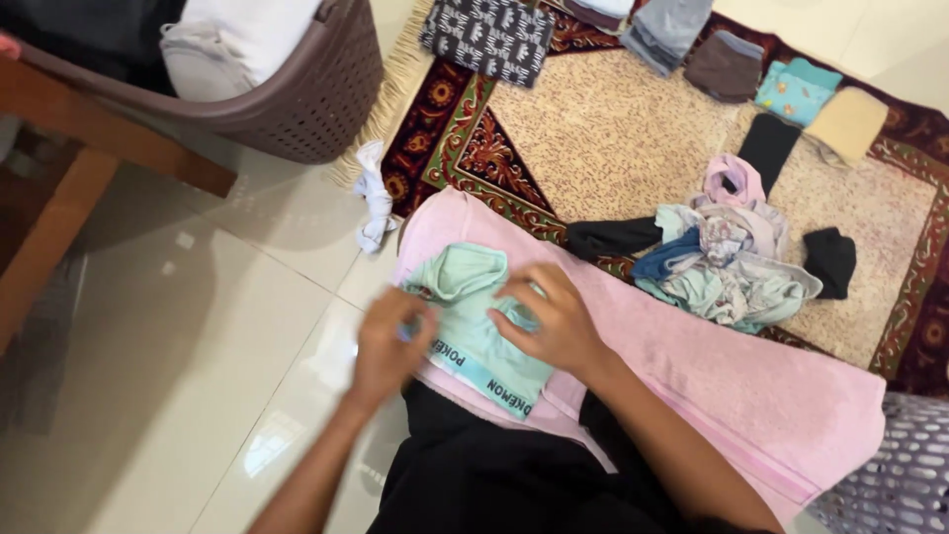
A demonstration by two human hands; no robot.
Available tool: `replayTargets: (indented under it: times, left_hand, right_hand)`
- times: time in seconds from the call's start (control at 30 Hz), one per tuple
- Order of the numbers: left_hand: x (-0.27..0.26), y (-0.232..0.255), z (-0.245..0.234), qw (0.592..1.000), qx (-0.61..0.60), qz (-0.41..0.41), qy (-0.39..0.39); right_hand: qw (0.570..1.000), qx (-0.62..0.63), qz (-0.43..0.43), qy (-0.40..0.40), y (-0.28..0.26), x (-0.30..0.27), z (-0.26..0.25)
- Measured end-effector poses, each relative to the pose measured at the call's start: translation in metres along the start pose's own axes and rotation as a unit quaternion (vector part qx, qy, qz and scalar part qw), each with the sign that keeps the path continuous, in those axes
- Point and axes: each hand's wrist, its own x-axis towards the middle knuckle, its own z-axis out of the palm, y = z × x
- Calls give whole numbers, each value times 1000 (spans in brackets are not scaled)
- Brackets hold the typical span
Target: Folding various laundry items and organizing them onto a rug on the floor.
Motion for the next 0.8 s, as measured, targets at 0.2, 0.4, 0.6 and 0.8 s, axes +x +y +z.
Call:
replayTargets:
  times: [0.2, 0.4, 0.6, 0.8]
  left_hand:
    - [-41, 34, 48, 989, 142, -20, 27]
    - [-41, 29, 55, 981, 186, -56, 2]
    - [-27, 42, 47, 973, 203, -101, -41]
    - [-31, 35, 61, 978, 203, -40, -28]
  right_hand:
    - [995, 30, 30, -92, 8, 35, 51]
    - [972, 103, 138, -158, 64, 31, 92]
    - [960, 115, 247, 71, 65, 67, 72]
    - [969, 164, -6, -182, 59, 80, 68]
